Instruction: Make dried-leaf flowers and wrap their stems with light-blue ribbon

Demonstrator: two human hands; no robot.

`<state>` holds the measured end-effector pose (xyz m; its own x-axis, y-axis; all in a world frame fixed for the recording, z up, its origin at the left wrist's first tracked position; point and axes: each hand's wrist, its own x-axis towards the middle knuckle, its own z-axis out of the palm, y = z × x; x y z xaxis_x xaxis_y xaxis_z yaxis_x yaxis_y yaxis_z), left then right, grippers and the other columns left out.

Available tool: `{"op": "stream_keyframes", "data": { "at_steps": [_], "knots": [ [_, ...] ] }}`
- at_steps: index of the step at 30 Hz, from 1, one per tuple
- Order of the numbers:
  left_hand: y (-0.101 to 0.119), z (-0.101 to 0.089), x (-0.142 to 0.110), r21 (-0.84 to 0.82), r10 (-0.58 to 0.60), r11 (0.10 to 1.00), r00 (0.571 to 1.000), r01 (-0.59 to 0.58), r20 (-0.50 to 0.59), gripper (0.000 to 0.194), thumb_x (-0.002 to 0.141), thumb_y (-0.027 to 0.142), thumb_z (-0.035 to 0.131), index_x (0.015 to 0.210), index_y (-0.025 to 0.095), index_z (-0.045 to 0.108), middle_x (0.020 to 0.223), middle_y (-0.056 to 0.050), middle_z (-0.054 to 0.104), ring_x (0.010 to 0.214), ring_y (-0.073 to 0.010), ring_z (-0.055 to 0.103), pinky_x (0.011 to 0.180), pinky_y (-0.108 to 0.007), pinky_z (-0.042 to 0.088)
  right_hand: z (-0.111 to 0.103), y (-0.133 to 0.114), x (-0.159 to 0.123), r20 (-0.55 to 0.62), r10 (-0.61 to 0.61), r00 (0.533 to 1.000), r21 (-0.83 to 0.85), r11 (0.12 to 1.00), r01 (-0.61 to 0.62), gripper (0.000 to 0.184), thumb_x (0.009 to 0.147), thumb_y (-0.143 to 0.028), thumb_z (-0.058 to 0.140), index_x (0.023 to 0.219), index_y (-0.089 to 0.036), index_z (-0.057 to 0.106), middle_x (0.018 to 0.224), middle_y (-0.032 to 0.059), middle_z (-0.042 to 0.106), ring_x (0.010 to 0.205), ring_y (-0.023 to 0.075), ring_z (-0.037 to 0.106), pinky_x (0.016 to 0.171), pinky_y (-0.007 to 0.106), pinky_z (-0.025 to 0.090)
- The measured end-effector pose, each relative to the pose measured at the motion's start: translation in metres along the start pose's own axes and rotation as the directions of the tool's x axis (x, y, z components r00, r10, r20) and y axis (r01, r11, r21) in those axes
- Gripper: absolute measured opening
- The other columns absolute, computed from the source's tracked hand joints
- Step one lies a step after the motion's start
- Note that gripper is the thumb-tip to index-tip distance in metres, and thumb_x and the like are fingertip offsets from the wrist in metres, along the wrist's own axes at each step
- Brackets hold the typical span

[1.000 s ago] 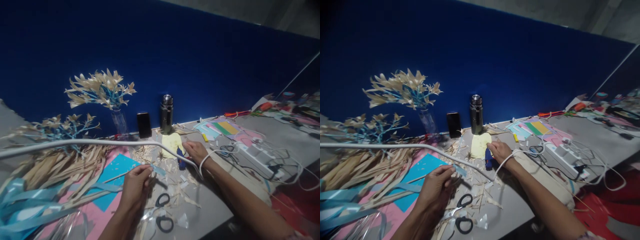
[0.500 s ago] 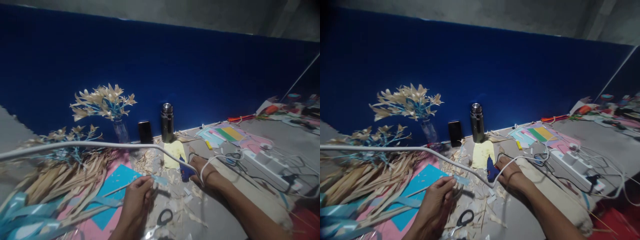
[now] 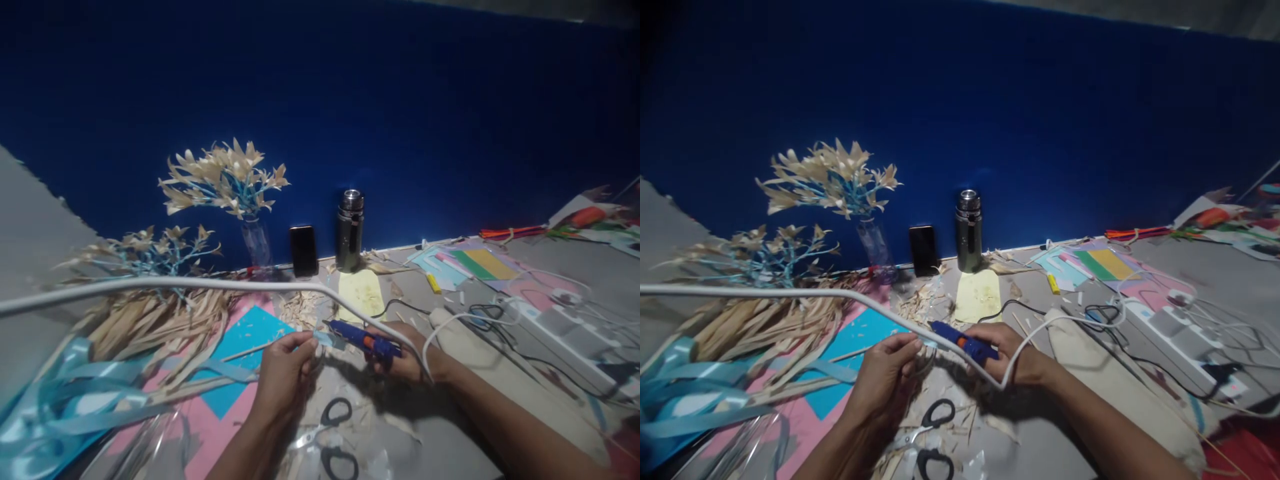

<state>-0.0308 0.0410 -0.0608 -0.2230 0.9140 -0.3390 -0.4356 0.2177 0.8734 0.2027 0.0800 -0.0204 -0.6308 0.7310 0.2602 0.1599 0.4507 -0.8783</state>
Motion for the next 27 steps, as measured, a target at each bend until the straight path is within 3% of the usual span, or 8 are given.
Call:
{"op": "stream_keyframes", "data": {
  "at_steps": [10,19,27],
  "knots": [
    [0.006,0.001,-0.006,-0.019,-0.076,0.997,0.994,0.077,0.075,0.032,0.064,0.032,0.088,0.079,0.018,0.064,0.041,0.011,0.042,0.031,-0.0039,0.028,0.035,-0.017,0.019,0.007,-0.005,0.005,0.059,0.032,0.998,0.047,0.998,-0.035,0.021,0.082,-0.037,0.067,0.071,-0.019,0.066,0.067,0.0030,0.058,0.062,0.0169,0.050,0.054,0.028,0.038],
    [0.009,0.000,-0.007,0.011,-0.061,0.998,0.993,0.060,0.097,0.037,0.061,0.036,0.090,0.076,0.016,0.063,0.042,0.010,0.042,0.033,-0.0033,0.028,0.037,-0.017,0.017,0.008,0.001,0.002,0.047,0.096,0.994,0.127,0.987,-0.101,0.021,0.080,-0.037,0.070,0.069,-0.019,0.066,0.065,0.0031,0.056,0.060,0.0170,0.048,0.053,0.028,0.036],
    [0.008,0.001,-0.007,-0.009,-0.064,0.998,0.992,0.065,0.111,0.035,0.062,0.034,0.090,0.075,0.016,0.063,0.041,0.010,0.043,0.033,-0.0025,0.026,0.037,-0.016,0.014,0.006,0.013,-0.001,0.013,0.057,0.998,0.129,0.990,-0.058,0.035,0.086,-0.048,0.068,0.068,-0.019,0.066,0.065,0.0026,0.055,0.059,0.0163,0.046,0.054,0.029,0.034]
  ]
}}
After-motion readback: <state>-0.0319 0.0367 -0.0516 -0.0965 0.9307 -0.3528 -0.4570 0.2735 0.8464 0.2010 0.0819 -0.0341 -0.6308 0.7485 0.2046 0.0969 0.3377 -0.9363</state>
